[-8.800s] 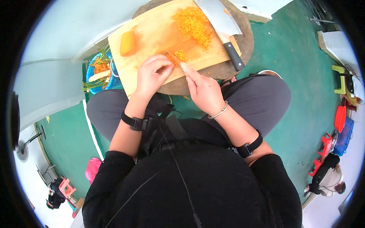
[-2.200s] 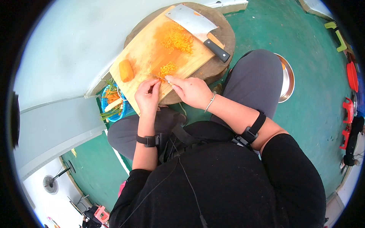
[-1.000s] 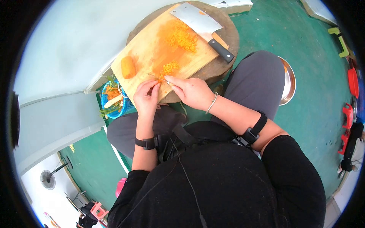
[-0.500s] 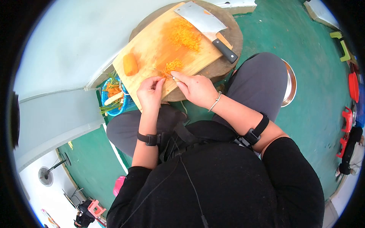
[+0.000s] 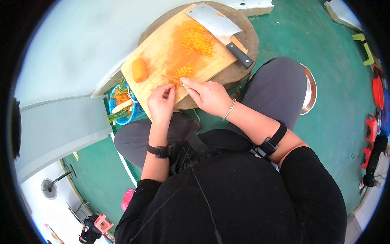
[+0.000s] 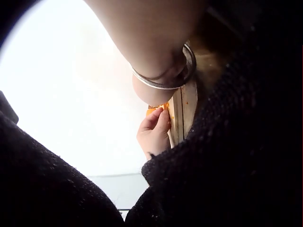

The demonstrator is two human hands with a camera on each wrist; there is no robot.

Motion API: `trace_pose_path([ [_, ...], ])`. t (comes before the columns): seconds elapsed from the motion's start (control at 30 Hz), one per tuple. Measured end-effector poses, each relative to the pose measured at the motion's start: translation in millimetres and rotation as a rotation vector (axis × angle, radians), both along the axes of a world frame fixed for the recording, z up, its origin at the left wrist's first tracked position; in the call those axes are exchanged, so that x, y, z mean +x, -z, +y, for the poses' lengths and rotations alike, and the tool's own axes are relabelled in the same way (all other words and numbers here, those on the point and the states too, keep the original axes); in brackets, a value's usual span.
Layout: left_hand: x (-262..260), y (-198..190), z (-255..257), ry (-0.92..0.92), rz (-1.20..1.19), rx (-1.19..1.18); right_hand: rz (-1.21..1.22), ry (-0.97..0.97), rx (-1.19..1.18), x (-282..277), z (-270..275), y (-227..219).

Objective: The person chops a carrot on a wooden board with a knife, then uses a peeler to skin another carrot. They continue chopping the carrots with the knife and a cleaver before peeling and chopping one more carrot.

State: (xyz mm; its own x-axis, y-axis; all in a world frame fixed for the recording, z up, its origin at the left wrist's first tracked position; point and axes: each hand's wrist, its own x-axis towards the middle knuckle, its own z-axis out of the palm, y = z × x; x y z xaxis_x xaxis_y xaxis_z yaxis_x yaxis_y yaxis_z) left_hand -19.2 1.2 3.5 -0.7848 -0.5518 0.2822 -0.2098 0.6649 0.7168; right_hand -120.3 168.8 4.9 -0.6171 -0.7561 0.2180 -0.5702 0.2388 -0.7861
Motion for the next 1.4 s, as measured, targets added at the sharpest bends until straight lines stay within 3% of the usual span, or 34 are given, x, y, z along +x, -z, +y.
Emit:
trace_pose_path([
  [0.17, 1, 1, -1, -0.015, -0.022, 0.052, 0.034, 0.014, 0.106, -1, 0, 6],
  [0.37, -3, -2, 1, -0.032, -0.019, 0.072, 0.018, 0.016, -0.059, 0, -1, -1],
  [0.43, -2, -1, 1, -0.041, -0.025, 0.086, 0.016, -0.025, 0.151, -1, 0, -2],
  [0.53, -4, 2, 0, -0.05, 0.0, 0.116, -0.006, -0.033, 0.217, -2, -1, -10],
  [0.73, -4, 11, -4, -0.057, 0.019, 0.226, 0.007, -0.025, 0.003, -1, 0, -5],
  [1.17, -4, 15, -4, -0.054, 0.064, 0.26, 0.008, -0.008, 0.055, 0, -2, 0],
  [1.23, -4, 15, -4, -0.054, 0.07, 0.266, 0.039, 0.0, -0.084, 2, -2, 5],
  [1.33, -3, 15, -3, -0.062, 0.054, 0.266, 0.044, -0.017, 0.096, 1, 2, 1],
  [1.4, -3, 14, -4, -0.058, 0.047, 0.276, 0.065, -0.005, 0.084, 4, 1, 1],
])
